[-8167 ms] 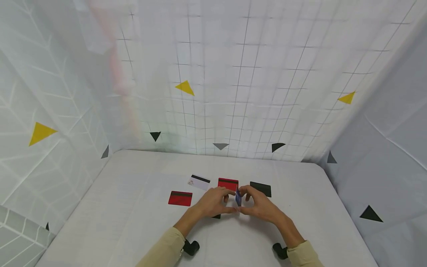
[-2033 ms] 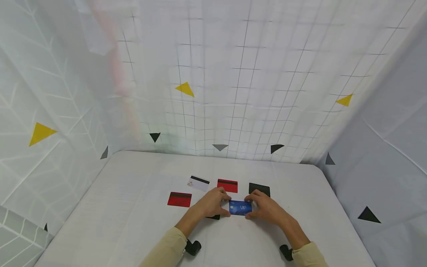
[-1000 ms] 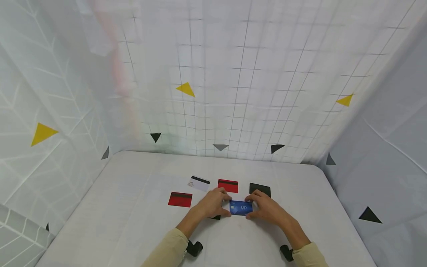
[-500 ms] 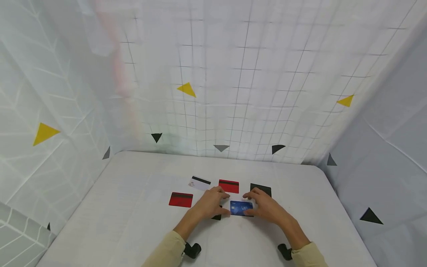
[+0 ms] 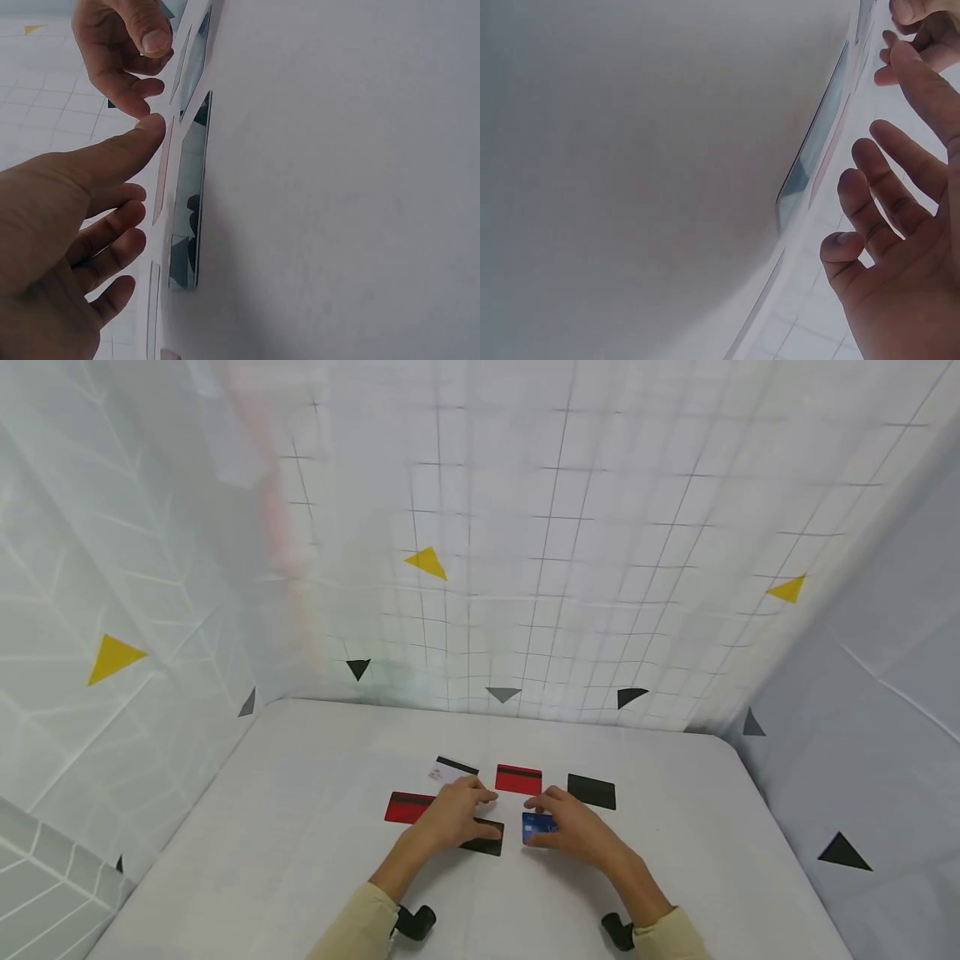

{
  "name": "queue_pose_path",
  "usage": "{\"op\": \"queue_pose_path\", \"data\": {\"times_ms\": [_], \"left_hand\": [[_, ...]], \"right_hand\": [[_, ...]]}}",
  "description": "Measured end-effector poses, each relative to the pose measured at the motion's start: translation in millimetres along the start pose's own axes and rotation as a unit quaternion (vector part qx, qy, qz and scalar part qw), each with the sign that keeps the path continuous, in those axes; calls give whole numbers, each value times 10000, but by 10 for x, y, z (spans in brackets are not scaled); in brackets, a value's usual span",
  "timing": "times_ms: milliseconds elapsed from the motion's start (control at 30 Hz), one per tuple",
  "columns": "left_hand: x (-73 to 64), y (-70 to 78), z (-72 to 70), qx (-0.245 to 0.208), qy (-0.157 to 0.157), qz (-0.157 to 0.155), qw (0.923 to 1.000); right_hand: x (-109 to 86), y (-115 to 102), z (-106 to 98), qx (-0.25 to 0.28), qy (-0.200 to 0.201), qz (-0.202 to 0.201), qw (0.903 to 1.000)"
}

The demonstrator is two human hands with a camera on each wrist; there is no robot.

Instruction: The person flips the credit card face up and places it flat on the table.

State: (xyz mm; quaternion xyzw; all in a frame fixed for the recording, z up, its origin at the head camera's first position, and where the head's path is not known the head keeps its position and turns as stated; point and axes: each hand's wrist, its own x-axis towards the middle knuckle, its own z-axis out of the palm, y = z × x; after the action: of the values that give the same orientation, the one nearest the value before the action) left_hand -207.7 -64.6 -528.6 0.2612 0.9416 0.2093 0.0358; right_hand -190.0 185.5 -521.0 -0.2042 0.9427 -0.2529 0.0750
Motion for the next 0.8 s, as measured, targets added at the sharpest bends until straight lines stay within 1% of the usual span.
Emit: {"op": "queue_pose_path", "data": {"times_ms": [100, 200, 300, 400, 567, 800], "left_hand": [[-34, -58, -18, -16, 0, -108, 9999], [-76, -125, -33, -42, 23, -185, 9998], [-118, -180, -58, -67, 17, -267, 9996], [-166, -236, -78, -83, 30, -363, 9993], [-235, -293, -124, -111, 30, -444, 9989], [-328, -361, -175, 1, -23, -442, 9990]], "right_hand": [[15, -76, 43, 55, -54, -22, 10000], [24, -160, 74, 26, -103, 72, 9999], [29, -235, 98, -177, -56, 113, 9998], [44, -292, 121, -428, 65, 7, 9991], [76, -334, 159, -608, 100, -141, 9980], [109, -353, 218, -729, -5, -118, 9973]]}}
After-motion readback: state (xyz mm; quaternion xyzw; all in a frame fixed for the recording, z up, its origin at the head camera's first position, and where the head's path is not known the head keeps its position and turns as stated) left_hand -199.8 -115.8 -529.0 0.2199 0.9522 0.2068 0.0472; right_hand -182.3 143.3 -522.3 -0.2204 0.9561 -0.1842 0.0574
